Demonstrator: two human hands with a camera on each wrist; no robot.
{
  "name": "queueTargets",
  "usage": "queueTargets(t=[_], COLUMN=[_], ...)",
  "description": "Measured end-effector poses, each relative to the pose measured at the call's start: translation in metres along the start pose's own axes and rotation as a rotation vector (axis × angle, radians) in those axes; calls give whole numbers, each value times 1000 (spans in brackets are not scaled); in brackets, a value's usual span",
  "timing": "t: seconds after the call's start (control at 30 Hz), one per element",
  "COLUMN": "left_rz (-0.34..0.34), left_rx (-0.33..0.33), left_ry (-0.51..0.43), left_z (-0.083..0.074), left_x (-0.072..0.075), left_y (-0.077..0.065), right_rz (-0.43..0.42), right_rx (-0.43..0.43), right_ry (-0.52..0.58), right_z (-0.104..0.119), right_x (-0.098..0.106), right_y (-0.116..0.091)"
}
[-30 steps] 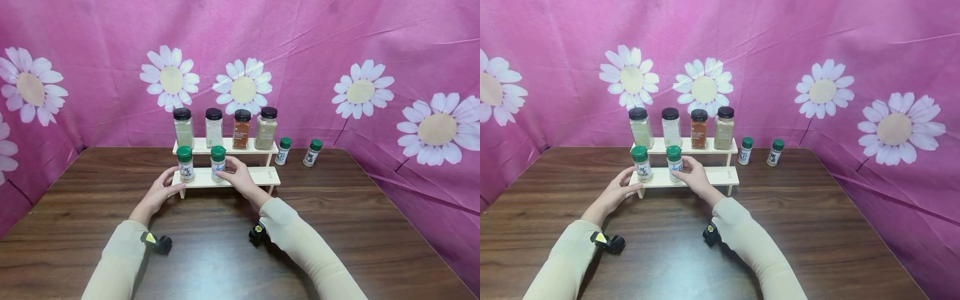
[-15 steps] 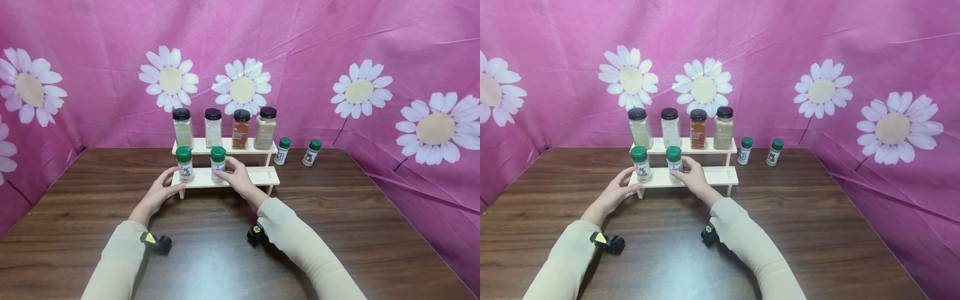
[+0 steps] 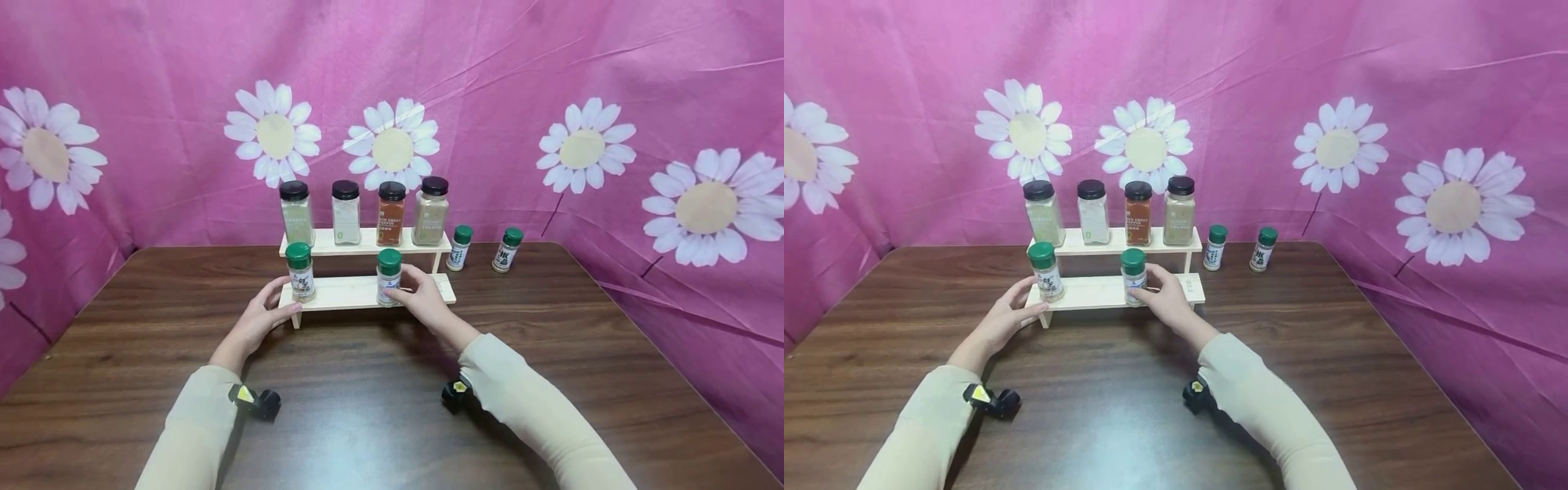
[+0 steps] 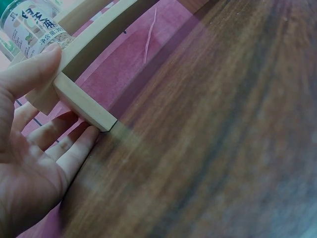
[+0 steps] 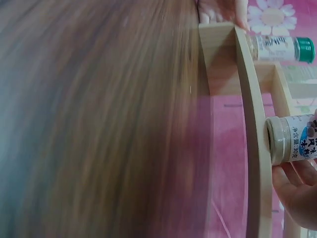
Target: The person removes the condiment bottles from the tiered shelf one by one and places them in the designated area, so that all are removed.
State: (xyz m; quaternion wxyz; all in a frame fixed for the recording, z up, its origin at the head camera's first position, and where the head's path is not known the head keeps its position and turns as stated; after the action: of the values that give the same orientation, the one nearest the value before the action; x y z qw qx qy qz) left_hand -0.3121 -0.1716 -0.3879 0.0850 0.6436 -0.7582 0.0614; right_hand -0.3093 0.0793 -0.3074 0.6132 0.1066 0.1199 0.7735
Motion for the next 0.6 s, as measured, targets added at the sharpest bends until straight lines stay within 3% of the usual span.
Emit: queueTargets(t=[0.13,0.6], left_rz=[-2,1], left_rx=[-2,11], left_ry=[-6,-14], left_z=[-1,3], left_x=[0,1], left_y=[1,2], right_rz=[-21,-166], right_rx=[32,19], right_ry=[-34,-141], right_z=[-9,9], right_x=[26,93], right_y=[3,-14])
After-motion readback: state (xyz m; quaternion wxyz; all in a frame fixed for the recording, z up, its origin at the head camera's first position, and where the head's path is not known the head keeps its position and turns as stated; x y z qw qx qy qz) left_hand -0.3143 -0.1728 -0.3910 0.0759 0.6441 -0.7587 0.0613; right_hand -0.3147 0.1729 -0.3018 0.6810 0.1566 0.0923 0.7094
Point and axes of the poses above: each hand's wrist, its own y-axis towards the middle knuckle, its own x-axis out of the back of the hand, z = x × y, the point moved 8 cm from there along y, towards the middle knuckle, and after that the axes turned 13 degrees about y, right-handed, at the moved point
